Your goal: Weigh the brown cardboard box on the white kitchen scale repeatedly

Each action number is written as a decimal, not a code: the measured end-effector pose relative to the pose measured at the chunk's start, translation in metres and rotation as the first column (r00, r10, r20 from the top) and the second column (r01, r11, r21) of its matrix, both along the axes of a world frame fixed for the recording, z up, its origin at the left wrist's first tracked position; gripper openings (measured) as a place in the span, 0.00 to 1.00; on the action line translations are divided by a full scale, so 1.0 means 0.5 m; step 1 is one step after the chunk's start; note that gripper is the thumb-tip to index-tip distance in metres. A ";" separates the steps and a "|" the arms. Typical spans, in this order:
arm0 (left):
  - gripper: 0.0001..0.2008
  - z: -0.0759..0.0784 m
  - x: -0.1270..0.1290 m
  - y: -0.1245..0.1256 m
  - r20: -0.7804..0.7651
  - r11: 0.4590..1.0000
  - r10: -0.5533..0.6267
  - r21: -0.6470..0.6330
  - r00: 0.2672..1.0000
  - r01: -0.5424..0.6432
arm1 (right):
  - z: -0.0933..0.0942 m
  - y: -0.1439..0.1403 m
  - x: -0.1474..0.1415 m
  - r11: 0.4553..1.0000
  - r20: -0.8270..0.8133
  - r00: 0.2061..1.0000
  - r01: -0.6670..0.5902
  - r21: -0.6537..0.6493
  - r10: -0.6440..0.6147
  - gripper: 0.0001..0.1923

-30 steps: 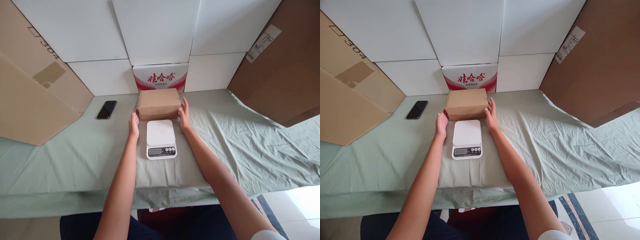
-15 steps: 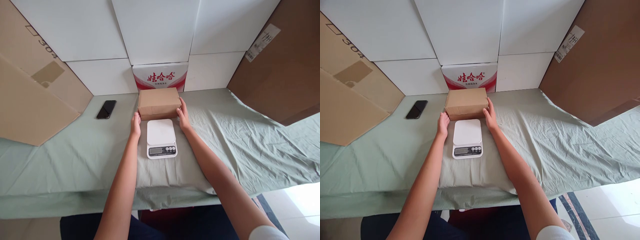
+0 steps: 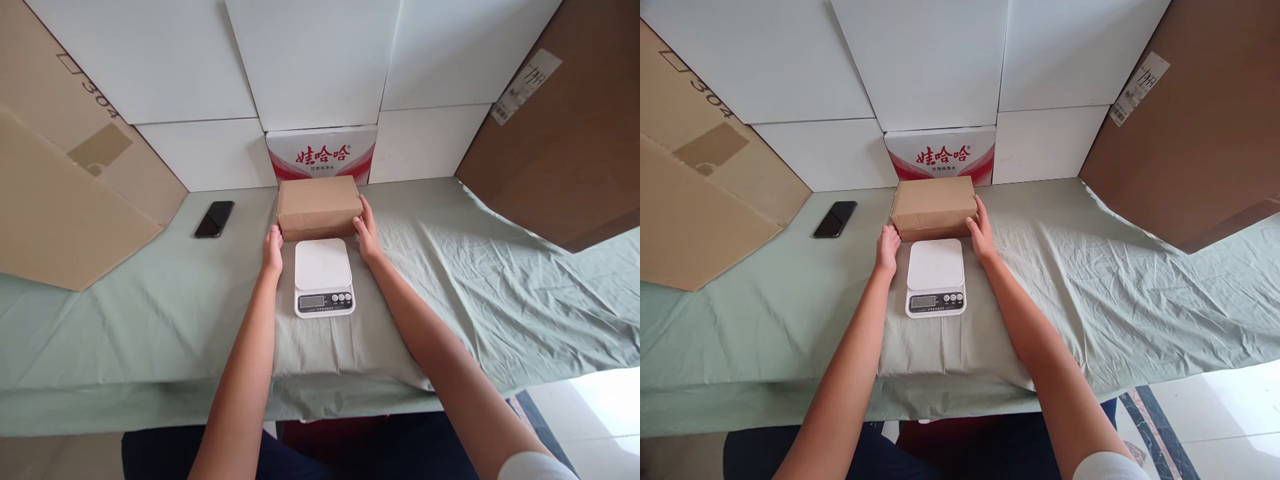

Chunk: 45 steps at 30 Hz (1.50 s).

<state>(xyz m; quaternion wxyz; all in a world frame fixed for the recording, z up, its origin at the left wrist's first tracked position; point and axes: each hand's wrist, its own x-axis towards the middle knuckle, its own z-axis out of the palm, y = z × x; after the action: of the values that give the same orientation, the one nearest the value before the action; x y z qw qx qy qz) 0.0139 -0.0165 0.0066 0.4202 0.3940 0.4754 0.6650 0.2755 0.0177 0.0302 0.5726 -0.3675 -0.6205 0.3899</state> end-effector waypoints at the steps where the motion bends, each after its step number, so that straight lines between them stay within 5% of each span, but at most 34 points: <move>1: 0.43 0.001 0.001 -0.001 -0.005 1.000 -0.001 -0.002 1.000 0.001 | 0.000 0.000 -0.001 1.000 -0.003 1.000 -0.002 0.000 0.002 0.50; 7: 0.46 0.038 0.003 -0.024 -0.049 0.992 0.039 0.119 0.998 -0.032 | 0.008 -0.015 -0.007 0.994 0.019 1.000 -0.008 0.105 0.006 0.53; 13: 0.45 0.079 0.002 -0.126 -0.141 0.961 0.070 0.276 0.988 -0.028 | 0.036 -0.078 0.005 0.974 0.110 0.993 0.013 0.226 -0.038 0.51; 18: 0.45 0.055 0.010 -0.225 -0.181 0.959 0.046 0.283 0.982 0.008 | 0.024 -0.150 0.030 0.959 0.161 0.978 0.088 0.270 -0.135 0.52; 24: 0.45 0.025 0.012 -0.288 -0.184 0.980 -0.008 0.196 0.983 0.045 | 0.004 -0.208 0.044 0.951 0.129 0.982 0.097 0.292 -0.140 0.44; 45: 0.45 0.012 0.013 -0.309 -0.150 0.988 0.034 0.153 0.988 -0.011 | -0.005 -0.250 0.042 0.965 0.190 0.972 0.091 0.247 -0.140 0.41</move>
<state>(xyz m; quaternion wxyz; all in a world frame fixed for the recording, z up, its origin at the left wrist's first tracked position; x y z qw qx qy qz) 0.0205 -0.1711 0.0125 0.3438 0.4690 0.4583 0.6721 0.2964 -0.1072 0.0276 0.5670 -0.3705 -0.6959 0.2388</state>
